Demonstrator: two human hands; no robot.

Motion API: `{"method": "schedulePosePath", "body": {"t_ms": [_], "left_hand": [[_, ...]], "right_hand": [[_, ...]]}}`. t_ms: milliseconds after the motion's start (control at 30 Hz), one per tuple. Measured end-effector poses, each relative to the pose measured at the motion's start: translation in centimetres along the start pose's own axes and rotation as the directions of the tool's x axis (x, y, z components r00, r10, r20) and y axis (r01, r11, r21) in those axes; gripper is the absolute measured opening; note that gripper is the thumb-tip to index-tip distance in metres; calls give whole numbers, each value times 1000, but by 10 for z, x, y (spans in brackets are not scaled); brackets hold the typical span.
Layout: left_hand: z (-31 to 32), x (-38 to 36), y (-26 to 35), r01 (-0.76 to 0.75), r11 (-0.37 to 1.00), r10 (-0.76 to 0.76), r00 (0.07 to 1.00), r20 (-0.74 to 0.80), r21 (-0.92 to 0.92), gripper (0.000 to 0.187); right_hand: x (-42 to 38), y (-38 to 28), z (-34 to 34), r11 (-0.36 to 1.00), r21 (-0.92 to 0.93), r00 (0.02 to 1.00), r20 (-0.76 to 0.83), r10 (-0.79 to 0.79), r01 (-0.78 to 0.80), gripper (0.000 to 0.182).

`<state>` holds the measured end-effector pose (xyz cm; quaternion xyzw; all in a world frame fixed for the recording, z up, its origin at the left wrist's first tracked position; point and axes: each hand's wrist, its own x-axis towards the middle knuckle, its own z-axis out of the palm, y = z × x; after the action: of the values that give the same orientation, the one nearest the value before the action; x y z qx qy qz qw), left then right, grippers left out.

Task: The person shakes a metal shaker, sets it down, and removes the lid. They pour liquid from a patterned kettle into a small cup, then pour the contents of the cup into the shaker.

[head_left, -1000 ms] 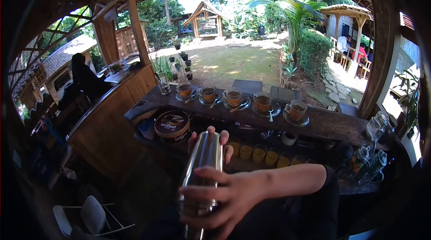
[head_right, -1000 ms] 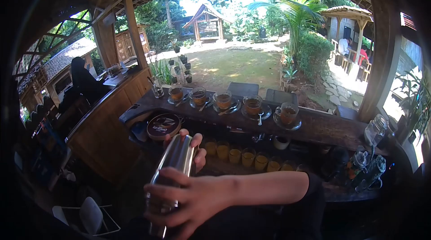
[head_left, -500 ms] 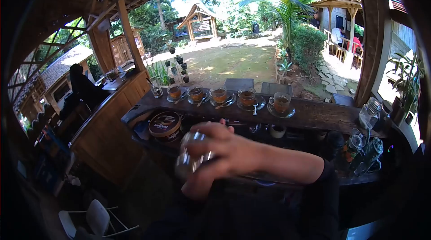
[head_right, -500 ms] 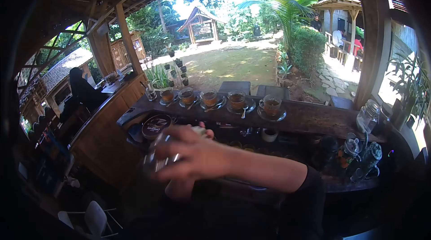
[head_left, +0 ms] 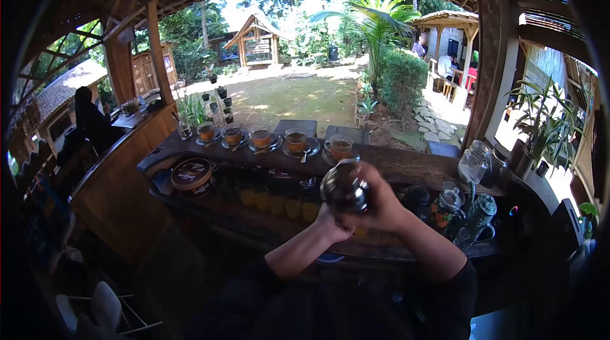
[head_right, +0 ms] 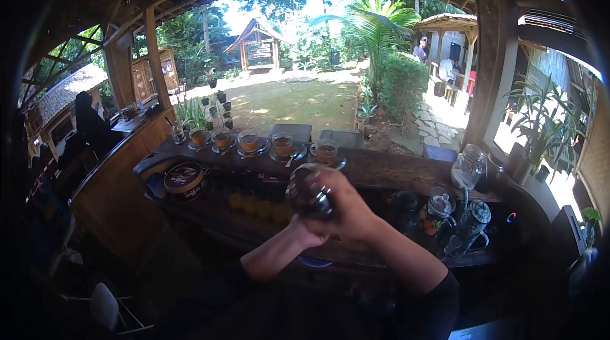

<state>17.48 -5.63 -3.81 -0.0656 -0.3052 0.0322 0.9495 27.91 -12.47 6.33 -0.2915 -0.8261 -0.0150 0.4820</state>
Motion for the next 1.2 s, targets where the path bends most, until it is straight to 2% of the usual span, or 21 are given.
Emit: {"method": "schedulePosePath", "body": {"t_ms": [33, 67, 100, 167, 267, 333, 400, 433, 500, 567, 633, 700, 833, 867, 900, 967, 1000, 1067, 1100, 1167, 1200], "left_hand": [[-23, -11, 23, 40, 955, 129, 836, -534, 293, 42], [-14, 7, 4, 79, 922, 168, 800, -576, 378, 43], [9, 31, -23, 78, 926, 159, 807, -568, 370, 43], [54, 71, -79, 48, 810, 254, 870, -423, 585, 46], [47, 97, -113, 58, 640, 93, 984, -152, 766, 46], [7, 115, -121, 166, 650, 177, 916, -360, 742, 45], [-54, 128, -110, 287, 761, 138, 805, -578, 582, 45], [-62, 134, -112, 321, 834, 74, 740, -668, 448, 46], [-40, 145, -136, 378, 817, -30, 781, -624, 434, 47], [0, 157, -164, 393, 691, -102, 884, -457, 607, 49], [16, 171, -183, 238, 484, -197, 967, -160, 842, 55], [17, 185, -194, 374, 561, -250, 927, -279, 739, 54], [-33, 197, -176, 514, 708, -51, 722, -690, 485, 47], [-68, 197, -164, 613, 583, -52, 684, -728, 533, 47], [-25, 188, -187, 507, 726, -40, 705, -708, 464, 45], [-16, 194, -196, 600, 564, -139, 747, -650, 568, 41], [-1, 192, -204, 593, 579, -131, 745, -654, 560, 41], [32, 191, -215, 232, 378, -364, 927, -86, 896, 46], [29, 191, -212, 232, 381, -363, 928, -86, 895, 46], [8, 198, -200, 564, 499, -135, 801, -584, 658, 48], [-17, 202, -181, 649, 486, -184, 731, -657, 585, 46]], "right_hand": [[-11, -3, -16, 956, 141, 957, -98, 273, -258, 79], [-19, -12, -34, 972, 139, 959, -187, 211, -187, 79], [-25, -22, -52, 998, 45, 970, -241, -33, 46, 81], [-28, -89, -96, 982, -166, 995, -35, -97, 89, 67], [-72, -135, -98, 936, 303, 951, -295, -87, 180, 38], [-106, -131, -114, 967, -1, 894, -382, 235, -254, 47], [-128, -96, -140, 801, -418, 856, -470, 214, -429, 72], [-121, -88, -143, 915, -195, 802, -567, 189, -354, 86], [-130, -99, -165, 909, -387, 869, -492, -58, -158, 98], [-138, -156, -178, 766, -602, 947, -319, 28, -225, 99], [-137, -170, -154, 742, -661, 911, -367, -190, -112, 96], [-147, -169, -160, 608, -780, 865, -402, -301, -151, 89], [-155, -136, -189, 472, -691, 719, -677, -157, -548, 89], [-160, -138, -190, 386, -715, 725, -672, -149, -584, 89], [-173, -146, -191, 165, -820, 793, -572, -209, -548, 90], [-299, -139, -224, 392, -679, 770, -622, 142, -621, 83], [-316, -149, -235, 430, -709, 820, -552, 155, -559, 81], [-332, -171, -254, 501, -755, 902, -404, 152, -423, 76], [-334, -182, -258, 532, -770, 933, -331, 139, -353, 73], [-283, -163, -233, 361, -814, 858, -510, -65, -456, 75], [-248, -149, -220, 285, -798, 793, -587, -166, -531, 76]]}}
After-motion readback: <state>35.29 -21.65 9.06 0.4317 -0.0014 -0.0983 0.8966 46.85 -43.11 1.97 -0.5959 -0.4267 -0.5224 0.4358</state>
